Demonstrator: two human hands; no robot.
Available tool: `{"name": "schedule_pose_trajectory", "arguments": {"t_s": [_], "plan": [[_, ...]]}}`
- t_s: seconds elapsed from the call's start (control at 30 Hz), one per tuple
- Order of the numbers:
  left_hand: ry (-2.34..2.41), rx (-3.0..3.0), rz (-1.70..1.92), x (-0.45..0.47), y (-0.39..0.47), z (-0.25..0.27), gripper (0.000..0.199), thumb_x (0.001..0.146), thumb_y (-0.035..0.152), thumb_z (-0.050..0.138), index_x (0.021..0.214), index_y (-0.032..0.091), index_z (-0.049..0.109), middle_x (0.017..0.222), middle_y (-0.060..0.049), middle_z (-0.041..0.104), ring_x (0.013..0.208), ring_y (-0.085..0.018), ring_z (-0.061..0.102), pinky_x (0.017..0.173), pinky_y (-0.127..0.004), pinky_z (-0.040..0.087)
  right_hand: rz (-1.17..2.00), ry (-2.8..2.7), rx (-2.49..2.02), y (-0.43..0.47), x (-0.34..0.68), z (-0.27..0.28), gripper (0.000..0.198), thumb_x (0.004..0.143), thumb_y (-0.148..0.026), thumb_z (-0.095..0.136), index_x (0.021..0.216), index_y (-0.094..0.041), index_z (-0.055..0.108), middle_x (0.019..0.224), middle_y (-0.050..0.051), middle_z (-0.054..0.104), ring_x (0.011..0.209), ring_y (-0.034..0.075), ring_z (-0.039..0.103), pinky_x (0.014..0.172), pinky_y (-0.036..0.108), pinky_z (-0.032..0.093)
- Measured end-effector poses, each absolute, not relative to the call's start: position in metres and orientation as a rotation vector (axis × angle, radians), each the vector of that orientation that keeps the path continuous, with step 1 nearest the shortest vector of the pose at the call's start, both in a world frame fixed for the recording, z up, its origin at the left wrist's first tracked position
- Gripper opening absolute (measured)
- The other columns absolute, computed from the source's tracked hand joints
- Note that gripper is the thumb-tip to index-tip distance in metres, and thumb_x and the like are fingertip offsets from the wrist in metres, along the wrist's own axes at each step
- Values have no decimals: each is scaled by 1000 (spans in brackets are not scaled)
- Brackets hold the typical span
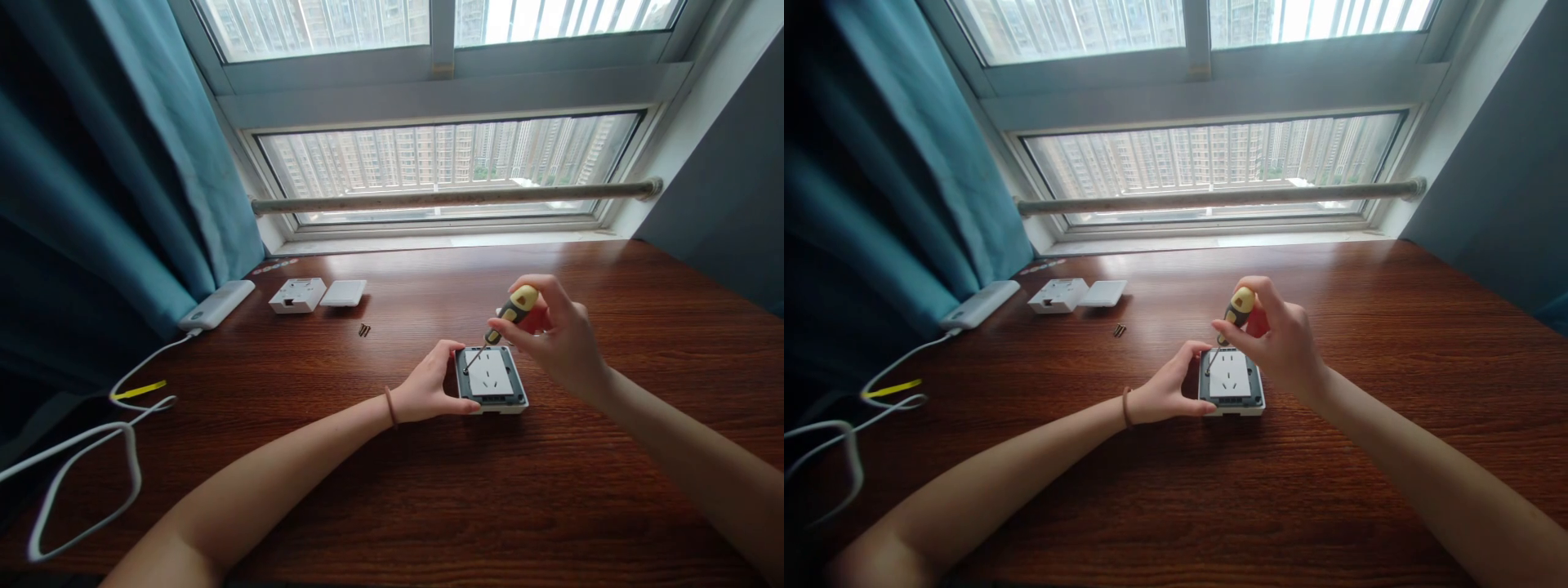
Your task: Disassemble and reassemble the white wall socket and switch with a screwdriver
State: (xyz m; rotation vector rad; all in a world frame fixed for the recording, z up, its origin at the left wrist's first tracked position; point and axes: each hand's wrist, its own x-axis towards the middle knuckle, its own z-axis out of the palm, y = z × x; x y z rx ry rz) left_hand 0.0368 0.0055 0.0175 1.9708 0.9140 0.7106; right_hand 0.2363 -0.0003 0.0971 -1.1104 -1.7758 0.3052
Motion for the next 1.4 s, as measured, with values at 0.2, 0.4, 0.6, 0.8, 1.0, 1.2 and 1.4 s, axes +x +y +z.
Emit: {"name": "schedule_pose_trajectory", "arguments": {"t_s": [0.2,0.4,0.6,0.8,1.0,1.2,1.4], "plan": [[927,2000,702,36,6,17,74,58,40,76,118,20,38,113,-9,50,103,-25,50,90,-40,40,593,-1743,-986,-2,232,94,33,78,-29,62,101,-23,39,78,-1,62,46,8,53,43,22,47],[930,1987,705,36,6,17,74,58,40,76,119,21,38,113,-9,50,103,-26,50,90,-42,39,849,-2028,-843,-4,242,113,47,84,-25,53,126,-24,33,94,5,61,61,12,61,51,25,53],[944,2027,688,36,7,16,74,58,43,75,118,21,38,114,-9,49,105,-27,49,92,-42,39,266,-1810,-1144,-7,234,102,31,67,-34,72,79,-21,47,60,-2,57,49,12,52,47,26,48],[941,2039,685,36,6,16,74,59,43,75,118,21,37,114,-9,48,105,-27,49,92,-42,39,797,-1641,-997,2,228,92,30,76,-31,64,97,-22,46,83,1,64,41,6,50,34,19,40],[936,2026,692,36,6,18,73,59,40,75,118,21,38,115,-9,49,106,-27,49,92,-42,39,1230,-1746,-726,4,240,109,63,83,-25,56,135,-29,21,98,4,61,56,12,63,52,29,55],[939,2036,686,36,7,16,75,58,42,75,120,20,37,116,-10,48,106,-27,49,92,-42,39,910,-1735,-885,4,241,106,35,73,-27,69,102,-24,49,76,-2,62,52,10,58,45,23,51],[940,2029,694,36,7,14,74,58,43,75,118,21,38,115,-10,48,105,-27,49,91,-42,39,371,-1580,-1014,4,231,88,34,65,-28,75,86,-23,49,74,-3,59,54,9,54,45,22,47]]}}
